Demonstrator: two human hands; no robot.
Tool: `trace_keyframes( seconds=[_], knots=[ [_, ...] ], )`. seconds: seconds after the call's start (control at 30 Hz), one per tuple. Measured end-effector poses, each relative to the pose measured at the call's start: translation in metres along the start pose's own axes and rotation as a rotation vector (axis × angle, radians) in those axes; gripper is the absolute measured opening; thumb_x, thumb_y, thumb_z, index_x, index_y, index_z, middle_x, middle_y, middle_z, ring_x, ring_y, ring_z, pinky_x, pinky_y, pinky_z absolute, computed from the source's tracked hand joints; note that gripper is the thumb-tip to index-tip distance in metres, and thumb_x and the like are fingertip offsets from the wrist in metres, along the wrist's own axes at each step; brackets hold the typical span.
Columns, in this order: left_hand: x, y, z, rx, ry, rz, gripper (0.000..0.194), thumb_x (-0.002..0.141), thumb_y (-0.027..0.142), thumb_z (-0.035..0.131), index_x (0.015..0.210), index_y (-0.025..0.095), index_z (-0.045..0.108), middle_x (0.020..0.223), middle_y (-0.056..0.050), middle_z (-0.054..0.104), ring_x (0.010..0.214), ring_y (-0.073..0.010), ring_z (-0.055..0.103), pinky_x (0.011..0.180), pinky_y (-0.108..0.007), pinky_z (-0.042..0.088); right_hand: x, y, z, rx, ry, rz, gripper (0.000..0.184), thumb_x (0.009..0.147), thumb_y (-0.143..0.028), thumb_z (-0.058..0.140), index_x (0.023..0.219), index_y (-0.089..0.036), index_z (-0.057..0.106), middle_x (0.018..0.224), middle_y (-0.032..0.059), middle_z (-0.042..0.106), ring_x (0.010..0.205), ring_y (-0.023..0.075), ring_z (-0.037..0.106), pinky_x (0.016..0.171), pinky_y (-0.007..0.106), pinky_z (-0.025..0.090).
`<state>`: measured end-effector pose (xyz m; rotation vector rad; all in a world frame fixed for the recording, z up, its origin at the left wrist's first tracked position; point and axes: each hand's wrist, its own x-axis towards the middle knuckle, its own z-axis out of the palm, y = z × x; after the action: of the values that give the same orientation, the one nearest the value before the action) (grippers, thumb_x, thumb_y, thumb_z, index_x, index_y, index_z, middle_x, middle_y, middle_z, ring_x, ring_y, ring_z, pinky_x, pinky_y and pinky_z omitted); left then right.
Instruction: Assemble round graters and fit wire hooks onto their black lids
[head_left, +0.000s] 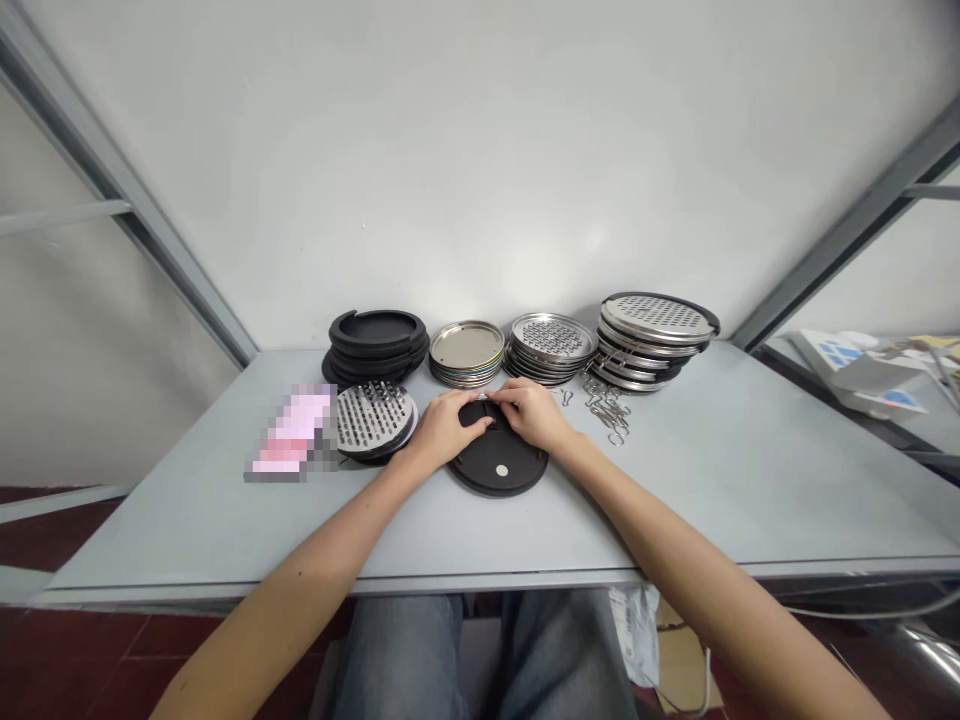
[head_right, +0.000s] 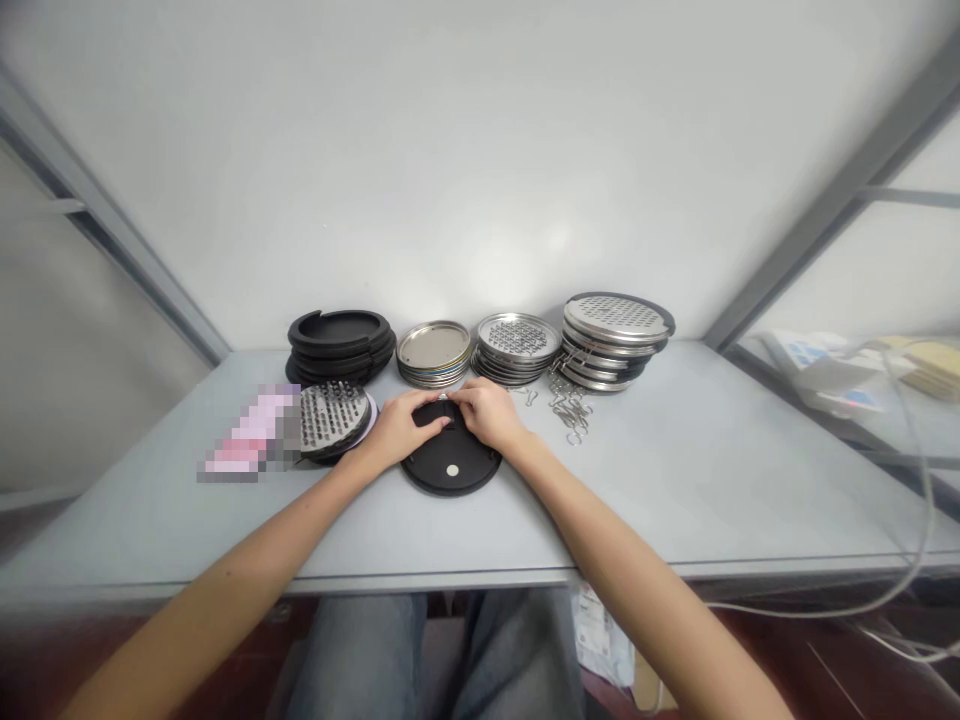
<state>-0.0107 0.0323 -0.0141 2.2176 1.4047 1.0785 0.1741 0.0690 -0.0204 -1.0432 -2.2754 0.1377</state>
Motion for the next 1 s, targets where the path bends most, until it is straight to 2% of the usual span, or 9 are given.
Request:
trace_keyframes(
  seconds=[0.33, 0.7, 1.0],
  knots=[
    [0.0011, -0.0008, -0.0004, 0.016, -0.036, -0.013, 0.04, 0.075, 0.029, 0.074, 0.111, 0.015, 0.068, 0.118, -0.011, 0.067, 0.109, -0.025, 0.063, 0.098, -0.038, 0.048, 0.0017, -0.002, -0.0008, -0.07, -0.027, -0.032, 0.03, 0.085, -0.009, 0.049, 0.096, -0.02, 0.075, 0.081, 0.0078, 0.067, 0.08, 0.0199, 0.057, 0.071, 0.03, 0.044],
    [0.0025, -0.002, 0.0026, 0.046, -0.015, -0.005, 0.034, 0.076, 0.025, 0.072, 0.109, 0.015, 0.07, 0.113, -0.011, 0.069, 0.104, -0.0244, 0.065, 0.095, -0.037, 0.049, 0.0039, 0.0, 0.0019, -0.082, -0.02, -0.083, 0.026, 0.087, -0.012, 0.05, 0.09, -0.019, 0.075, 0.074, 0.0075, 0.064, 0.075, 0.0201, 0.05, 0.07, 0.031, 0.041],
    [0.0038, -0.0025, 0.0021, -0.035, -0.043, -0.072, 0.034, 0.075, 0.025, 0.073, 0.108, 0.016, 0.071, 0.114, -0.009, 0.068, 0.106, -0.023, 0.064, 0.098, -0.035, 0.048, 0.0042, -0.0032, 0.0002, -0.105, -0.026, -0.1, 0.027, 0.087, -0.01, 0.05, 0.096, -0.017, 0.075, 0.077, 0.0084, 0.064, 0.075, 0.0201, 0.047, 0.068, 0.031, 0.04]
  ],
)
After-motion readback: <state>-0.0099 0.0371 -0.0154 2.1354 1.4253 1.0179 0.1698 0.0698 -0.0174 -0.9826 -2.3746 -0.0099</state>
